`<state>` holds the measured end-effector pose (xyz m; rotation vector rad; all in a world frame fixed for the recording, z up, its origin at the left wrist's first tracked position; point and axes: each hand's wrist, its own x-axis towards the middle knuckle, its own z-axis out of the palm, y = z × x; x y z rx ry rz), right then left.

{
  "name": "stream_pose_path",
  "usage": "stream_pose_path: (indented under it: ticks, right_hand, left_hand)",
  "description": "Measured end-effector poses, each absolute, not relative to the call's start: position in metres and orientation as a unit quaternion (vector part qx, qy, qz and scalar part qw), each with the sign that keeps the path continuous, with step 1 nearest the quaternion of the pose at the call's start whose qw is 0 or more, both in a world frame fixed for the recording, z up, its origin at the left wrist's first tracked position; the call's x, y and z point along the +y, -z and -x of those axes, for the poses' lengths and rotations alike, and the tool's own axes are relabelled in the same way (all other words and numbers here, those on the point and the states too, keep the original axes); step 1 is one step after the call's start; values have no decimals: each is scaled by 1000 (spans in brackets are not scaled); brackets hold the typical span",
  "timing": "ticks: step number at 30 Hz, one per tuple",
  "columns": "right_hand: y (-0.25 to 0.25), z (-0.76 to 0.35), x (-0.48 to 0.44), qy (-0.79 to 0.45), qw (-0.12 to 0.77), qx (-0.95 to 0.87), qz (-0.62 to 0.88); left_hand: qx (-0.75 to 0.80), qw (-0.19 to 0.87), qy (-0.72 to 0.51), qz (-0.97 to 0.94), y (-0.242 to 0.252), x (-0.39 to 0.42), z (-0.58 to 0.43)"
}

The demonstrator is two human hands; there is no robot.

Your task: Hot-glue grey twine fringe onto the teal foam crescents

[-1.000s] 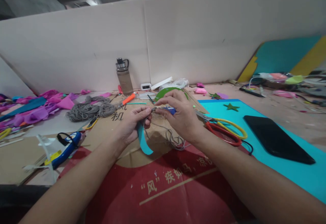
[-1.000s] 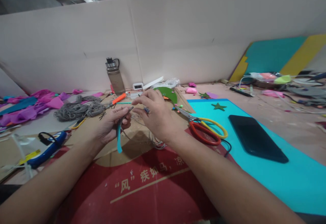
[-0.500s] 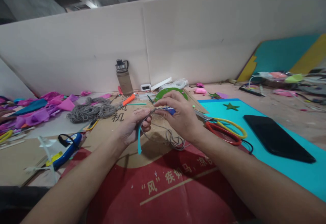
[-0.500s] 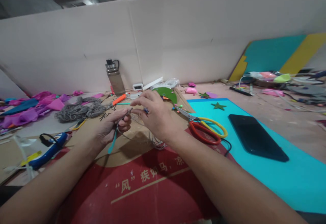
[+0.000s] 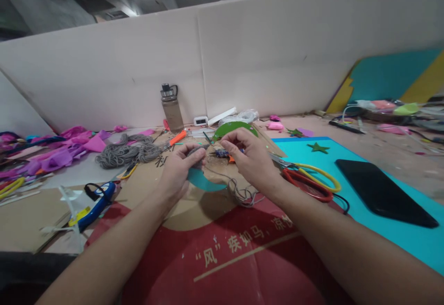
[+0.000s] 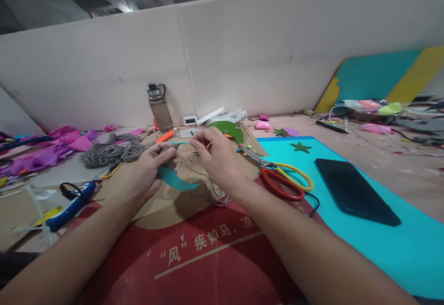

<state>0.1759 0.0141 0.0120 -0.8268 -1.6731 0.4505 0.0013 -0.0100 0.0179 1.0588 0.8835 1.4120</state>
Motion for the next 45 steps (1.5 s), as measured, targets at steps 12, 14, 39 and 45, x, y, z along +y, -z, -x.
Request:
stream_pose_path:
  ticks: [12, 14, 39, 45]
  right_hand:
    - [-17, -172, 9, -318, 523, -701, 365]
    - [-17, -171, 9, -343, 526, -688, 364]
    - [-12, -171, 9, -349, 533, -675, 371]
    - [-13, -170, 8, -357, 537, -672, 364]
  left_hand:
    - [440, 332, -605, -575, -6, -8, 4]
    - [437, 339, -603, -575, -5, -8, 4]
    - [499, 222, -538, -642, -11, -14, 2]
    - [486, 214, -538, -654, -10, -15, 3]
